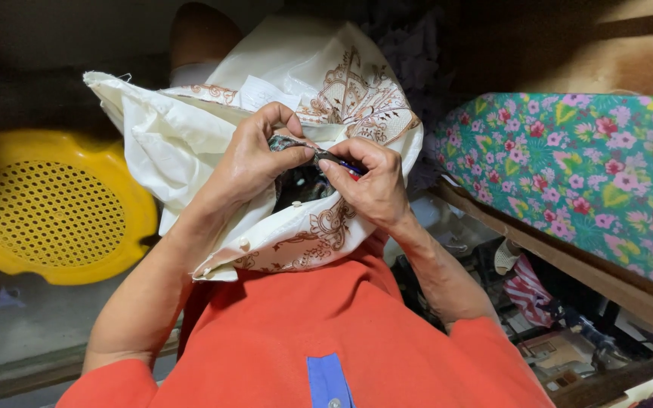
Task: The person is inspecting a white fabric garment and using thread snips to trim excess threads around the zipper area.
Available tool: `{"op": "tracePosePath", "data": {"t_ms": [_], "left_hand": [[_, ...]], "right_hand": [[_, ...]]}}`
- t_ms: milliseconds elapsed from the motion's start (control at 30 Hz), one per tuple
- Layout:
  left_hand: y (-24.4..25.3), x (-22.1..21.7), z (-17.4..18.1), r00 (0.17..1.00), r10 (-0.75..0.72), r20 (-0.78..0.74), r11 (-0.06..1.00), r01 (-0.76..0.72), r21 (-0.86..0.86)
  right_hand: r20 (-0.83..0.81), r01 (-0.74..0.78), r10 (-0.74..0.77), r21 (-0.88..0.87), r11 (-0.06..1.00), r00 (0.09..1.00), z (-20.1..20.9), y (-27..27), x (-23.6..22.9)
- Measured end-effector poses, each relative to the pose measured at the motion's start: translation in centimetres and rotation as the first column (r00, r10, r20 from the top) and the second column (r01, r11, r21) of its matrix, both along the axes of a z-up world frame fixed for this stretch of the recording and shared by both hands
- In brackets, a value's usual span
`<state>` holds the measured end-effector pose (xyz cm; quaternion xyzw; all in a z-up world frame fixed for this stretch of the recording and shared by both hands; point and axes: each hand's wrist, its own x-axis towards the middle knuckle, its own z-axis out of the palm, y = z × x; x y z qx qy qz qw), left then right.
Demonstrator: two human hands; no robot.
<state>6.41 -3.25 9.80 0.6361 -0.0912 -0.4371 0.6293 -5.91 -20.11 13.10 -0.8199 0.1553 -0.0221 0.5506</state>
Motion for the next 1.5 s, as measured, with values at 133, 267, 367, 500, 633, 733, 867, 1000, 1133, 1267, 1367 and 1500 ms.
{"op": "tracePosePath", "data": {"t_ms": [133, 267, 367, 500, 633, 733, 867, 1000, 1133, 1267, 1367, 1500], "left_hand": [[0.2, 0.1, 0.0, 1.000, 0.004, -0.005, 1.000, -0.004, 0.002], [0.0, -0.1, 0.1, 1.000, 0.008, -0.010, 1.000, -0.008, -0.007], [0.3, 0.1, -0.1, 0.999, -0.009, -0.037, 0.999, 0.007, -0.039], [0.2, 0.3, 0.3, 1.000, -0.002, -0.027, 0.998, 0.000, -0.067], [0.2, 0.2, -0.4, 0.999, -0.004, -0.054, 0.996, -0.001, -0.087], [0.4, 0.1, -0.9, 0.998, 0.000, -0.058, 0.997, -0.005, -0.081], [0.4, 0.1, -0.8, 0.999, -0.004, -0.047, 0.998, 0.001, -0.064], [0.9, -0.5, -1.5, 0.999, -0.007, -0.050, 0.998, 0.004, -0.058], [0.4, 0.1, 0.1, 0.997, -0.006, -0.077, 0.999, 0.003, -0.043], [0.8, -0.5, 1.5, 0.992, -0.118, -0.045, 0.993, 0.117, -0.032], [0.1, 1.0, 3.2, 0.969, -0.247, -0.025, 0.969, 0.248, 0.010], [0.2, 1.2, 1.6, 0.976, -0.214, 0.036, 0.970, 0.216, -0.107]], "right_hand": [[-0.004, 0.001, -0.001, -0.006, 1.000, 1.000, -0.5, 0.0, 0.0], [-0.027, 0.022, -0.022, 0.005, 1.000, 0.999, -0.9, 0.2, -0.3], [-0.047, 0.040, -0.038, 0.038, 0.998, 0.998, -0.8, 0.2, -0.3], [-0.065, 0.039, -0.034, 0.078, 0.996, 0.997, 0.1, 0.0, 0.0], [-0.059, 0.018, -0.015, 0.059, 0.998, 0.998, -0.1, 0.1, 0.1], [-0.059, 0.018, -0.015, 0.064, 0.998, 0.998, -0.5, 0.1, 0.2], [-0.062, 0.038, -0.033, 0.091, 0.995, 0.998, -1.3, 0.4, 0.0], [-0.061, 0.050, -0.042, 0.136, 0.990, 0.997, -1.6, 0.2, -0.2], [0.157, 0.101, -0.071, -0.187, 0.977, 0.985, 2.2, -3.3, 2.4], [0.431, 0.273, 0.006, -0.581, 0.767, 0.902, 9.0, -7.8, 6.6], [0.489, 0.325, 0.143, -0.742, 0.586, 0.860, 10.9, -11.3, 11.6], [0.464, 0.287, 0.189, -0.769, 0.571, 0.866, 8.2, -15.6, 19.3]]}}
